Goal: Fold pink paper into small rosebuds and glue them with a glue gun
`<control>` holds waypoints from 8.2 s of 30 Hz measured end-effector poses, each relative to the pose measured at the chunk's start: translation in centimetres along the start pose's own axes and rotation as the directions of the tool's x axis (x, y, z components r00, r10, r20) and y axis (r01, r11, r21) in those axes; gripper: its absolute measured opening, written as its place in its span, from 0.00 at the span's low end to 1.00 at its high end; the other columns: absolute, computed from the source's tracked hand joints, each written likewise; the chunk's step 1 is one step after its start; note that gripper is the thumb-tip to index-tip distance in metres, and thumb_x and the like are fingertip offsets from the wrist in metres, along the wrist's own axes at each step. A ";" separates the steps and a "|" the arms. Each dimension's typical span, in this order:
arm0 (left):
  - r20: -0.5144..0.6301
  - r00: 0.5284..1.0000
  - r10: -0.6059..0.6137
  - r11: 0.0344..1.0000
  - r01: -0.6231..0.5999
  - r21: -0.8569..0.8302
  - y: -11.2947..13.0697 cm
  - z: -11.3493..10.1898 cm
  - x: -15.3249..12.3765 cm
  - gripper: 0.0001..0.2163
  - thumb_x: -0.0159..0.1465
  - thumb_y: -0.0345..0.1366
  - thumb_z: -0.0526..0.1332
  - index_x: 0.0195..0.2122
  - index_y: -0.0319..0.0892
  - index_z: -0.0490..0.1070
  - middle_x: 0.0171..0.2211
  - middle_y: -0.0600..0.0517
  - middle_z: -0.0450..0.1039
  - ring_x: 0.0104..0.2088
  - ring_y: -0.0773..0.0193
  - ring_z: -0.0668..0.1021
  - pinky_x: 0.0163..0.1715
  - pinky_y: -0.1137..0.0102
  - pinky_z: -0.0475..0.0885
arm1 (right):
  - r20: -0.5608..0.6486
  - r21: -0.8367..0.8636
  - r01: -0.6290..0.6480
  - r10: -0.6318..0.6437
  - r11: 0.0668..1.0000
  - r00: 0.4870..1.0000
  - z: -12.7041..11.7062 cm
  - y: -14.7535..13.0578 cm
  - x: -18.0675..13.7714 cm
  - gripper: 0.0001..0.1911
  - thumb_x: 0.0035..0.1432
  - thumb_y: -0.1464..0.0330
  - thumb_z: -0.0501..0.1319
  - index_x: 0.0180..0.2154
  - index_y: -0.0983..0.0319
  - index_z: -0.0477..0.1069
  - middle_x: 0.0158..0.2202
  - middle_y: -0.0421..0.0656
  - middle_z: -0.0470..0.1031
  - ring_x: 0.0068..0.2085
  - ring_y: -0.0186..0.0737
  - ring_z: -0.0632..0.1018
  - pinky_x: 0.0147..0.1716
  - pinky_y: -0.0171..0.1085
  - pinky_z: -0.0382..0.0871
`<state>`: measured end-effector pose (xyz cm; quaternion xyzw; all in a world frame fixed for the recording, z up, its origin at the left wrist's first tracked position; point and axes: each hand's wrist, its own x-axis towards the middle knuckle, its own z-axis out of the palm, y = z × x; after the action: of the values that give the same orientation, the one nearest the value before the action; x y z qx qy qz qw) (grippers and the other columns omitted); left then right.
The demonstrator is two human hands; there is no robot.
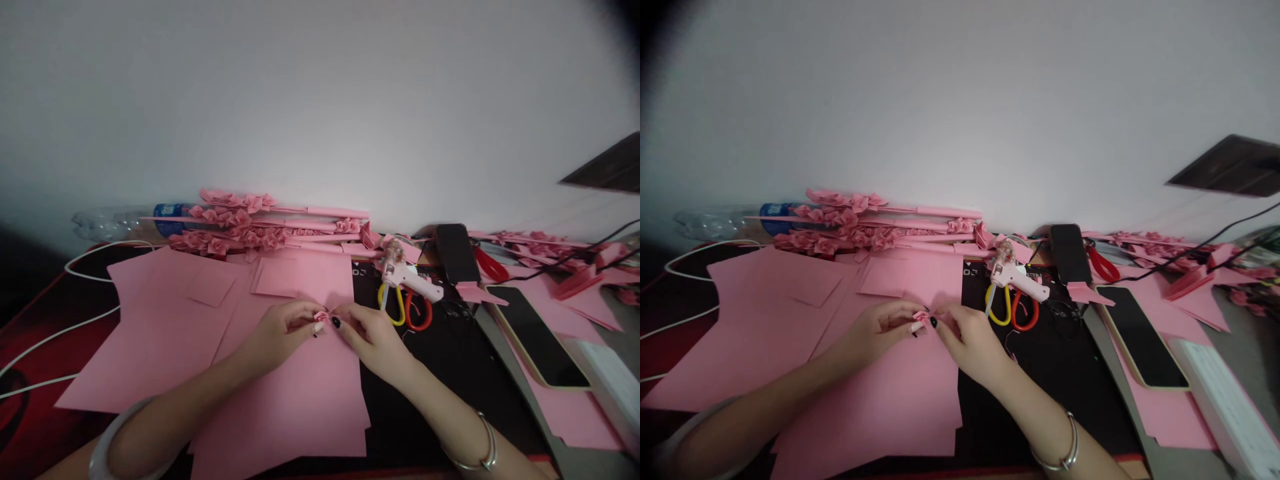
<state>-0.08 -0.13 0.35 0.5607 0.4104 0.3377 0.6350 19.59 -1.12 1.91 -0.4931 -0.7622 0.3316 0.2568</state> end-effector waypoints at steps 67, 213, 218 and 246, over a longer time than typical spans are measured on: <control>0.052 0.999 0.013 0.996 -0.018 0.092 -0.9 0.0 -0.2 0.13 0.59 0.34 0.62 0.46 0.40 0.71 0.41 0.46 0.79 0.43 0.57 0.79 0.42 0.65 0.73 | -0.139 0.024 0.118 -0.113 0.993 0.984 1.4 0.2 -0.4 0.08 0.50 0.77 0.58 0.35 0.64 0.73 0.22 0.34 0.58 0.21 0.30 0.59 0.20 0.30 0.53; 0.030 0.998 0.056 0.998 -0.056 0.021 -0.5 0.2 -0.1 0.05 0.58 0.34 0.63 0.34 0.39 0.73 0.29 0.53 0.72 0.32 0.65 0.75 0.34 0.71 0.71 | -0.153 0.036 0.139 -0.132 0.990 0.979 1.8 0.3 -0.7 0.08 0.57 0.72 0.57 0.40 0.62 0.70 0.19 0.31 0.50 0.19 0.31 0.59 0.19 0.31 0.53; -0.242 0.963 0.118 0.990 -0.094 0.109 0.4 -1.4 0.5 0.09 0.59 0.40 0.62 0.37 0.42 0.72 0.34 0.50 0.75 0.37 0.60 0.77 0.38 0.68 0.73 | -0.198 0.047 0.120 -0.108 0.992 0.974 1.5 0.3 -0.6 0.09 0.56 0.74 0.56 0.40 0.63 0.68 0.19 0.31 0.49 0.18 0.30 0.59 0.19 0.31 0.53; -0.016 0.956 0.292 0.507 -0.141 0.851 0.6 -7.4 1.5 0.23 0.61 0.44 0.61 0.56 0.42 0.66 0.59 0.46 0.66 0.59 0.50 0.67 0.59 0.62 0.59 | -0.260 0.153 0.131 -0.088 0.979 0.962 0.8 -0.1 -0.9 0.13 0.58 0.74 0.53 0.46 0.60 0.64 0.25 0.36 0.62 0.26 0.34 0.67 0.27 0.33 0.63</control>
<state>-6.08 4.51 0.52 0.8147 0.4968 0.2180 0.2049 19.26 -2.17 1.42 -0.4645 -0.7189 0.3149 0.4102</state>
